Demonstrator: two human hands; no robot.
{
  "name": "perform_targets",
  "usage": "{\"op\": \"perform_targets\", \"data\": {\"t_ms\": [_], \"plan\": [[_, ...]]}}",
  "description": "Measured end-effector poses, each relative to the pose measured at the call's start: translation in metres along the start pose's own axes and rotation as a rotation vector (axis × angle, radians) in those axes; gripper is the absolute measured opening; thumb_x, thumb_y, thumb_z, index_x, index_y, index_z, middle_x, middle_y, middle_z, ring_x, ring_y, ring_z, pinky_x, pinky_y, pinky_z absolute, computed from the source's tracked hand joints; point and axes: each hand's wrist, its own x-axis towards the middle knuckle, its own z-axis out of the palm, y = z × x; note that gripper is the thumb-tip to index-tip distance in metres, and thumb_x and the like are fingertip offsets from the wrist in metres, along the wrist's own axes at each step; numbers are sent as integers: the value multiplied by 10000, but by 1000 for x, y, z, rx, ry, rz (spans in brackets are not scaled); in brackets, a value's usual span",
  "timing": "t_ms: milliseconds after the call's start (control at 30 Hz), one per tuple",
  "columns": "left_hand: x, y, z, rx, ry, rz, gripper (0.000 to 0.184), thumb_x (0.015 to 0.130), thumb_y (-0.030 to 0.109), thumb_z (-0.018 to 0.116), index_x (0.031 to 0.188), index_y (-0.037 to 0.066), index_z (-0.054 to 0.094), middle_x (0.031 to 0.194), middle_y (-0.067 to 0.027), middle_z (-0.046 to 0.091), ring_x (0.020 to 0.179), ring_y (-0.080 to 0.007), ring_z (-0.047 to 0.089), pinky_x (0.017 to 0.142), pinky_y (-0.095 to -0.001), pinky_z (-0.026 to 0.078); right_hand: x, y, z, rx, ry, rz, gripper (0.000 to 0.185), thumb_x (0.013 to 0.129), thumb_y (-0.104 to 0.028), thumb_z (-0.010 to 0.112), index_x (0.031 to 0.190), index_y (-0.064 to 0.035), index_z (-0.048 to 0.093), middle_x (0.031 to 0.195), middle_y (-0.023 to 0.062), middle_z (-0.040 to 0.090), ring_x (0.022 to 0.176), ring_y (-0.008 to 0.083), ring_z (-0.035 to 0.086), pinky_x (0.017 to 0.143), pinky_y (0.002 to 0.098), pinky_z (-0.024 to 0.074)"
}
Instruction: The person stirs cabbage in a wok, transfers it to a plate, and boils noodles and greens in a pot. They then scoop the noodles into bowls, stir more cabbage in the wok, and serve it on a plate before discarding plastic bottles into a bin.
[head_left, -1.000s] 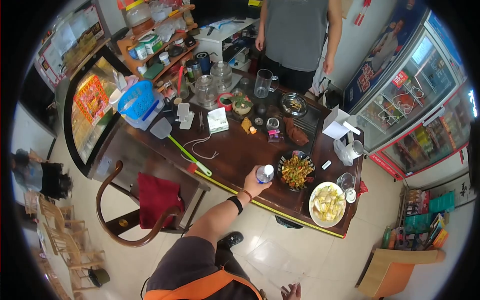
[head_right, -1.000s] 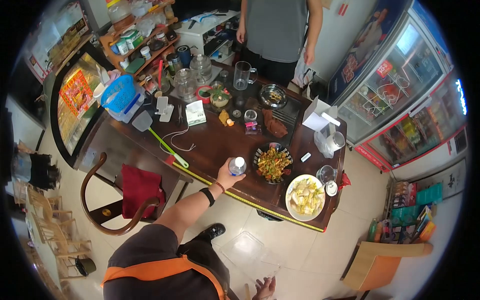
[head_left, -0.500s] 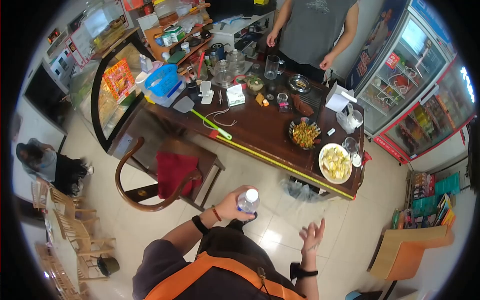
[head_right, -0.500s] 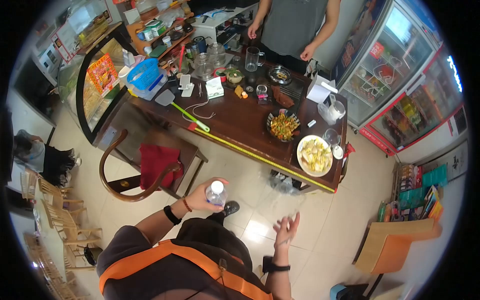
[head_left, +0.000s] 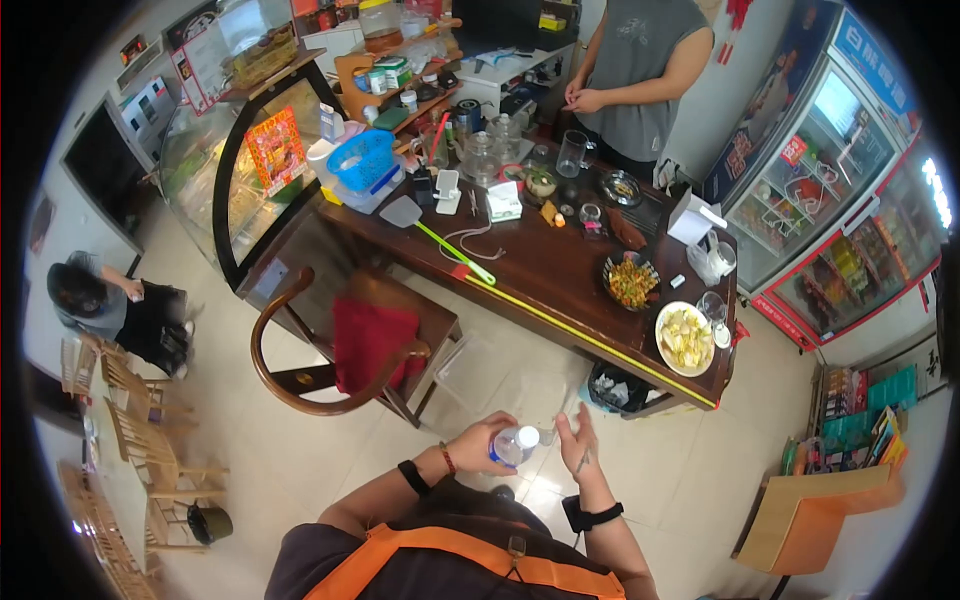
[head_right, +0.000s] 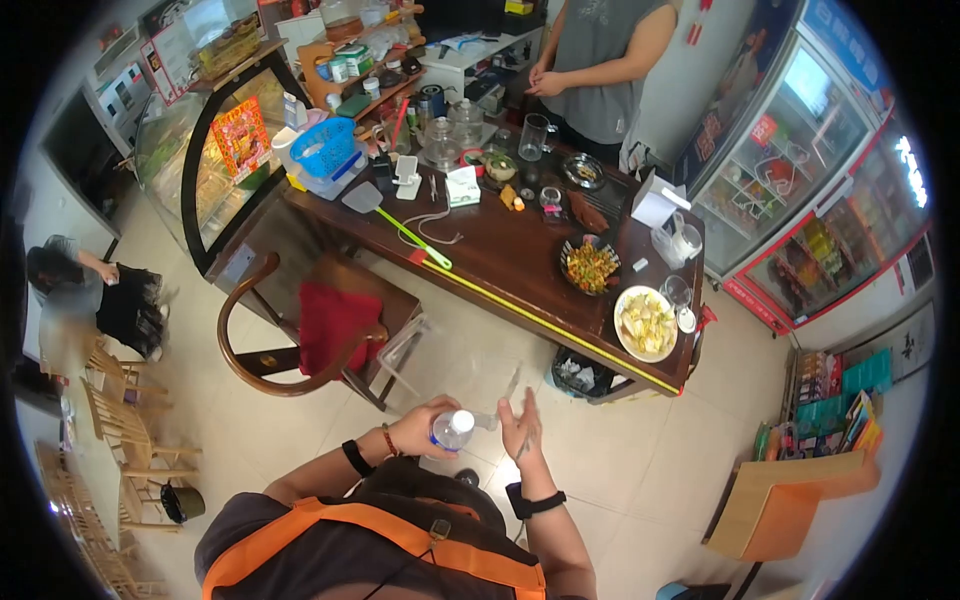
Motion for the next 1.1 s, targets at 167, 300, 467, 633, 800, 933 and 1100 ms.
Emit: {"op": "perform_targets", "data": {"t_ms": [167,300,467,633,800,933,1100], "plan": [[-21,-21,-46,96,34,21,672,583,315,847,1102,-14,573,1086,-157,542,1027,-311,563,889,-357,458,-24,-88,48,-318,-109,-496,299,845,-279,674,1025,-41,645,739,112,636,645,202,635,532,306,489],[-25,-22,-77,99,48,62,658,582,343,846,1062,-16,574,1043,-165,552,966,-336,575,843,-370,472,-22,-128,85,-677,-164,-720,278,832,-345,677,806,-71,641,590,110,611,530,282,617,504,350,497],[-22,-28,-108,81,33,26,658,564,320,857,1061,-11,581,1046,-161,550,959,-327,576,844,-363,471,-17,-154,107,-829,-202,-672,267,804,-293,705,740,-55,602,576,117,601,528,308,610,486,368,486],[-22,-23,-135,10,-74,162,632,559,311,863,1037,-9,600,1049,-150,549,959,-308,578,850,-349,468,-29,-196,108,-742,-406,-816,183,751,-129,738,873,-41,634,793,136,632,697,297,629,591,339,497],[-21,2,-163,-69,-170,271,591,579,274,857,1043,7,604,1063,-111,550,978,-248,576,866,-329,460,-42,-236,82,-556,-502,-1012,292,684,-13,722,946,-43,598,989,137,556,881,287,573,721,342,485],[-26,36,-174,-260,-195,211,583,584,230,861,1053,13,593,1071,-74,542,998,-192,566,875,-304,448,-47,-220,49,-464,-314,-788,403,683,-129,770,1015,-61,551,831,108,540,741,259,576,637,305,465],[-25,77,-173,-193,-237,298,576,587,233,860,1052,22,595,1090,-74,541,1024,-198,558,917,-301,424,-67,-191,35,-816,-441,-570,543,692,-369,800,1051,-89,505,604,77,536,573,282,589,572,350,473]]}}
